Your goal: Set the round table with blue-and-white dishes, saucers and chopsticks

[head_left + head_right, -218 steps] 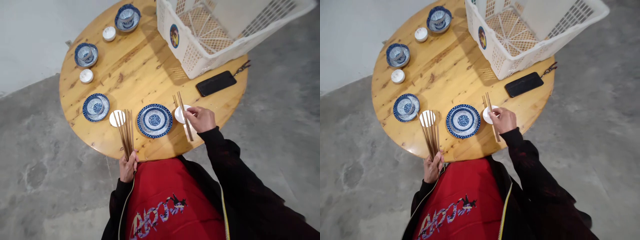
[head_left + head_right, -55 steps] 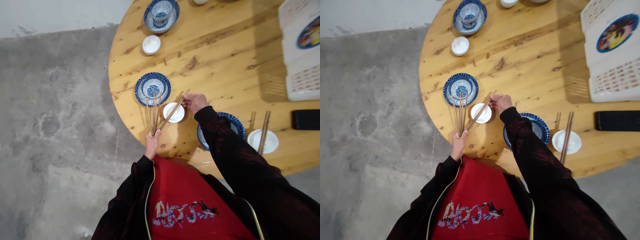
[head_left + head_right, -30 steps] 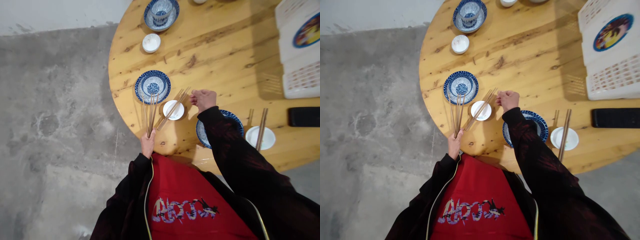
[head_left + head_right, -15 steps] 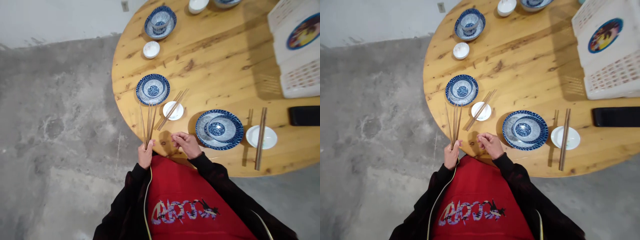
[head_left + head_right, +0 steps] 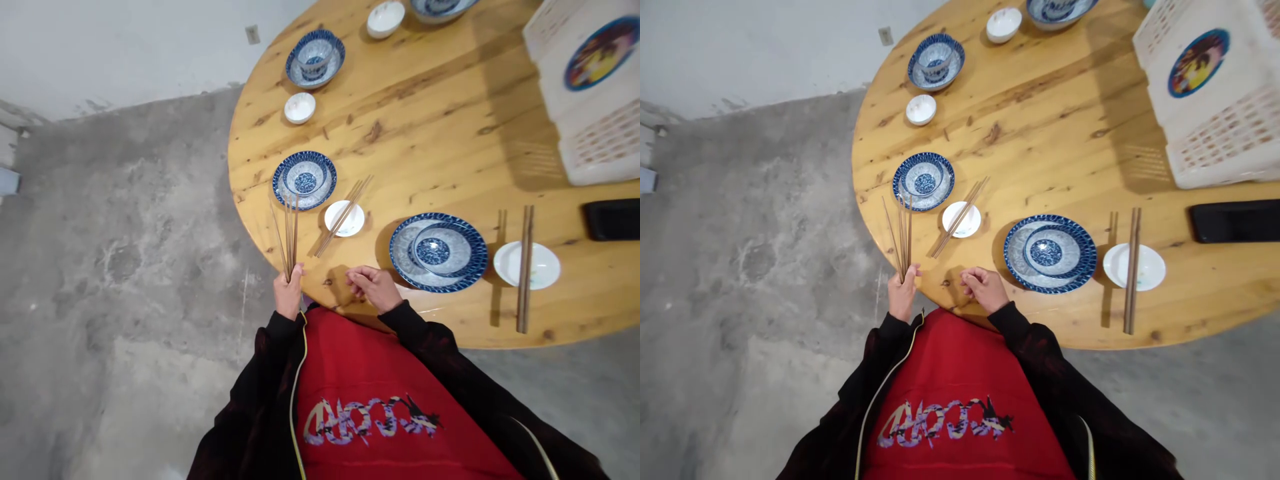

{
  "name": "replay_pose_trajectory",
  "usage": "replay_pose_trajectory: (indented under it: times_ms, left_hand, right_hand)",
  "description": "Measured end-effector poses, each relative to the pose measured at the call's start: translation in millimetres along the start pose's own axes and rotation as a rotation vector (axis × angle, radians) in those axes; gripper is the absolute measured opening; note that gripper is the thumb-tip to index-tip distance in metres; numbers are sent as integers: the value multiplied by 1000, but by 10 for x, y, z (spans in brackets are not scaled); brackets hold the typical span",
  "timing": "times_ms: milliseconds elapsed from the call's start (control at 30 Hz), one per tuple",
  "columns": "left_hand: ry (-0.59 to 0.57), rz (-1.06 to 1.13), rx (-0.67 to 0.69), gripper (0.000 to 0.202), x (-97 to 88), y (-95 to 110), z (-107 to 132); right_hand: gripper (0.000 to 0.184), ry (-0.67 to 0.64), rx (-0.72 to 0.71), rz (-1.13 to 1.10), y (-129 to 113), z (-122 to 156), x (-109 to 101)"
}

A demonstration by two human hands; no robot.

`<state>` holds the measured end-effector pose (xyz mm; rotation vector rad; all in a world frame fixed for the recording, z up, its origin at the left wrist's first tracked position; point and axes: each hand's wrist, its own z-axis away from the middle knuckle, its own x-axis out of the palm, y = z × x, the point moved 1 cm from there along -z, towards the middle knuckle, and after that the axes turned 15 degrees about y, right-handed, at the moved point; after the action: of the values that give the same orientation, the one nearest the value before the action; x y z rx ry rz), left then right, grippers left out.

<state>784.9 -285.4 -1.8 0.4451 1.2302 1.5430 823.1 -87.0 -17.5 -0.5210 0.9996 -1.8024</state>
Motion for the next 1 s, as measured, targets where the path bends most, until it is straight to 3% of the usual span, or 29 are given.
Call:
replay_pose_trajectory:
  times_ms: [267,433,600,700,1000]
  left_hand:
    - [-319,-83,-120,63,-455,-157,635]
    - [-430,-89,-214,66,-577,-215,730]
    - [-500,-88,-187,67,-696,-161,447]
    - [-577,-99,-133,67,-871,-133,155]
    - [-705,-92,-19,60,-1807,44,-929]
  right_hand:
    - [49,-177,-13,-89,-76,270,284]
    - [43,-268,-136,-91,-264,318,499]
    - [43,-205,-139,-125,-360,317,753]
    - [43,-152,-174,-122,-364,353,1010]
    - [37,-76,-223,-174,-337,546,2298]
